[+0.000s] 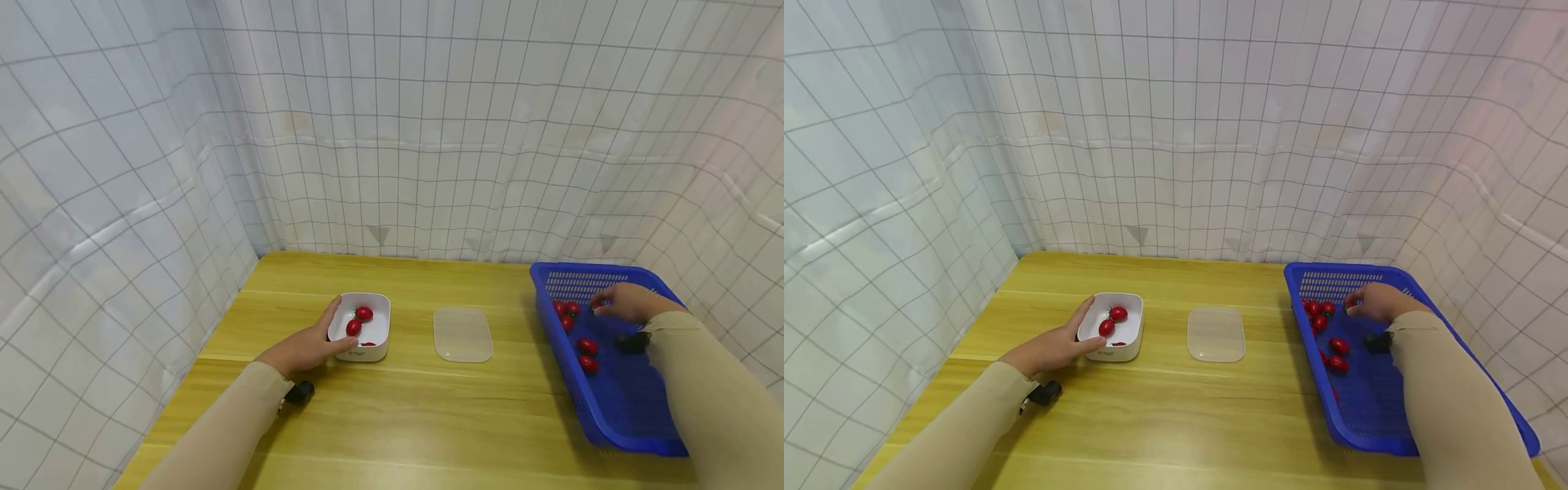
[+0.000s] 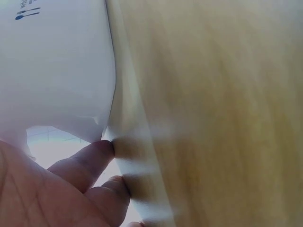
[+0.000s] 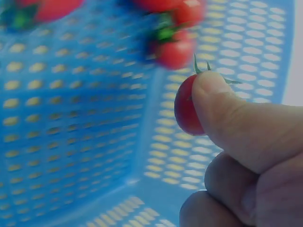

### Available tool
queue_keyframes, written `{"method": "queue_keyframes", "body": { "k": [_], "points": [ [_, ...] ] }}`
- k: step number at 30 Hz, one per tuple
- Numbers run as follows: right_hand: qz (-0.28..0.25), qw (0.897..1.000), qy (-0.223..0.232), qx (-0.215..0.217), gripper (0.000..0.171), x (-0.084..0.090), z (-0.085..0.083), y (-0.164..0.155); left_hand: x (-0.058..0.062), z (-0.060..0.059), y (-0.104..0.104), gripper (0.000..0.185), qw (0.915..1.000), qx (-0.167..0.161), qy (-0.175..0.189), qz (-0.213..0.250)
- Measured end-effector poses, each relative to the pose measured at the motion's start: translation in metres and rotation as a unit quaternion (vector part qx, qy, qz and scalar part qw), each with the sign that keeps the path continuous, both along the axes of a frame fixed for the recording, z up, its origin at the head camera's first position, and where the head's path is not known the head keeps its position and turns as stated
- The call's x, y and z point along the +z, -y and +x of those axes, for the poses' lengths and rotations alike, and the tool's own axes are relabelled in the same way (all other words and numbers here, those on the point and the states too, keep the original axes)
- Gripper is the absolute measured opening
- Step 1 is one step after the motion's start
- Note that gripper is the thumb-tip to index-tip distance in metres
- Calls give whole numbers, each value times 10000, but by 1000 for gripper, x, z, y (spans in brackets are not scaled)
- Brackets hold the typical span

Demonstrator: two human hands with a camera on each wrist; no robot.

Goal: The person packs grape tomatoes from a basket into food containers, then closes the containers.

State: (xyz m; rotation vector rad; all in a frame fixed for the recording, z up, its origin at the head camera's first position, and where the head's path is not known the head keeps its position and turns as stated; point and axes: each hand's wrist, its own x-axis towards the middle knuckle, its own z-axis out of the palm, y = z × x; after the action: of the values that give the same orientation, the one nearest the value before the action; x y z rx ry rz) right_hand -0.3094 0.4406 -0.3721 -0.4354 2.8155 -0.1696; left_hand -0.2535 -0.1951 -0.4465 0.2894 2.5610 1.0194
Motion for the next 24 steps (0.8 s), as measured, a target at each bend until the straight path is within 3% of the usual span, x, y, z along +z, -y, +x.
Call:
{"method": "queue_keyframes", "body": {
  "k": [6, 11, 19, 24],
  "points": [
    [-57, 9980, -600, 182, 35, 28, 0, 15, 3, 2, -1, 110, 10000, 19, 9, -13],
    [-349, 9953, -880, 185, 34, 50, -4, 46, 2, 3, -1, 110, 10000, 7, -19, -43],
    [-601, 9935, -938, 244, 50, 79, -2, 133, 2, 2, -1, 110, 10000, 11, -11, 39],
    [-834, 9936, -621, 453, 51, 82, -3, 194, 3, 3, 0, 110, 10000, 11, -4, 82]
  ]
}}
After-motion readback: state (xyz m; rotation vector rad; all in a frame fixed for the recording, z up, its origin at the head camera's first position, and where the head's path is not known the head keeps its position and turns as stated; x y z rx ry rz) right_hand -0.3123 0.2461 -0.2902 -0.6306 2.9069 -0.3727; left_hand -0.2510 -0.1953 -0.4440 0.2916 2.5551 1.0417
